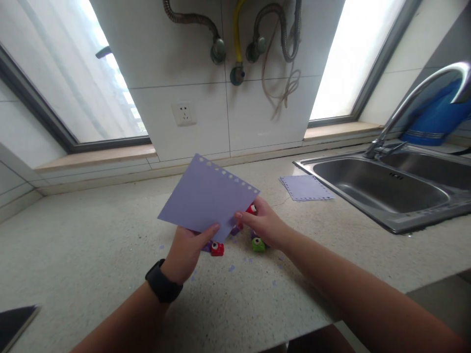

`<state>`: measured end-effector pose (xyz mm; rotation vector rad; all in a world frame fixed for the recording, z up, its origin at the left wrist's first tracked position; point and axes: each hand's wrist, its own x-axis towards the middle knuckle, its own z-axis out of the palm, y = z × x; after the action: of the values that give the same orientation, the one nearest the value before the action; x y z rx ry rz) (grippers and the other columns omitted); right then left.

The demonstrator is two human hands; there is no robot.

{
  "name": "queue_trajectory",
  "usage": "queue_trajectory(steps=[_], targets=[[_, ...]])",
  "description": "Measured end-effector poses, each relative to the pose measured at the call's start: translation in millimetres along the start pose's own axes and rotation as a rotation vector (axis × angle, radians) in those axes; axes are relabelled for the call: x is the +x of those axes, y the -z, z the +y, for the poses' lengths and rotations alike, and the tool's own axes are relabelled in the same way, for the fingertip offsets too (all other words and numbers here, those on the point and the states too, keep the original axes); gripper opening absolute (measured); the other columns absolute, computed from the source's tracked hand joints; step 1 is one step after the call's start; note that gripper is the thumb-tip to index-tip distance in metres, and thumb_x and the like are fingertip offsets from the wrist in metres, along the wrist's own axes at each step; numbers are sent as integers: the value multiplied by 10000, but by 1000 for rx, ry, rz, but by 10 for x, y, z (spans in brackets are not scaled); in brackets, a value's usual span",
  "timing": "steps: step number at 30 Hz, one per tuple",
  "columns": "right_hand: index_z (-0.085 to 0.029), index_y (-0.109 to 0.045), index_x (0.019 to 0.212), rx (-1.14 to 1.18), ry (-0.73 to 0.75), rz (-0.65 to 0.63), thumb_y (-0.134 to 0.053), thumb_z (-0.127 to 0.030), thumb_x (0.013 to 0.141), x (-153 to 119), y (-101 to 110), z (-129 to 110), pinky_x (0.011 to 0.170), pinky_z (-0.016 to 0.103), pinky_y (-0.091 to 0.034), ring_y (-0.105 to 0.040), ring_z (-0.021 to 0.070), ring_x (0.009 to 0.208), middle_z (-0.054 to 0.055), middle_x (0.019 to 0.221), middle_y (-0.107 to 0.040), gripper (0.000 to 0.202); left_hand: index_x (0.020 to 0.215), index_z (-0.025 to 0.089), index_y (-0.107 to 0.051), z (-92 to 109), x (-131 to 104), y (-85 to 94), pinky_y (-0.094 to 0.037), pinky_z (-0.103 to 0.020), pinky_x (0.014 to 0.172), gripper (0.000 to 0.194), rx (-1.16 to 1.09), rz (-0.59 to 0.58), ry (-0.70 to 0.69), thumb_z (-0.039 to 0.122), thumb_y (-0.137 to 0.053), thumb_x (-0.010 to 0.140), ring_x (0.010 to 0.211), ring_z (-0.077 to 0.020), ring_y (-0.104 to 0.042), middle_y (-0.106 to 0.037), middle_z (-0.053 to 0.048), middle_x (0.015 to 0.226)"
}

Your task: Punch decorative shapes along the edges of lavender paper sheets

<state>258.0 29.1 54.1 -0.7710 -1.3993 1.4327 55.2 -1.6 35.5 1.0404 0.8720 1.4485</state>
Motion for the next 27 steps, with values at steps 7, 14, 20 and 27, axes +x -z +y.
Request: queue_trajectory(steps=[7, 14, 20, 27], targets=[[-194, -663, 953, 3, -49, 50, -823, -450, 767, -1, 198, -8, 640, 312, -519, -628, 164, 693, 35, 831, -690, 355, 1271, 208, -680, 4, -128, 101, -575, -439, 950, 508, 214, -144, -10, 446, -764, 829, 975, -285, -728, -782, -92, 1014], [-183, -723, 1028, -260, -118, -65, -764, -361, 816, -8, 504, -96, 663, 308, -560, -682, 181, 756, 78, 970, -750, 280, 1332, 213, -606, 114, 48, 226, -616, -422, 746, 497, -43, -385, 29, 516, -564, 940, 1002, -309, -716, -699, -140, 1264], [-186, -751, 1018, -427, -35, -171, -698, -326, 866, -10, 494, -86, 815, 349, -577, -694, 221, 942, 77, 1061, -750, 213, 1248, 176, -645, 78, 71, 233, -581, -419, 898, 475, 235, -302, 88, 374, -779, 838, 990, -260, -730, -752, -141, 1172], [-229, -693, 1042, -228, -88, -220, -643, -338, 876, -10, 525, -77, 658, 282, -509, -603, 152, 718, 23, 845, -667, 205, 1087, 160, -711, 41, 86, 220, -604, -392, 837, 385, 400, -175, 114, 440, -775, 830, 904, -242, -752, -792, -120, 1070]])
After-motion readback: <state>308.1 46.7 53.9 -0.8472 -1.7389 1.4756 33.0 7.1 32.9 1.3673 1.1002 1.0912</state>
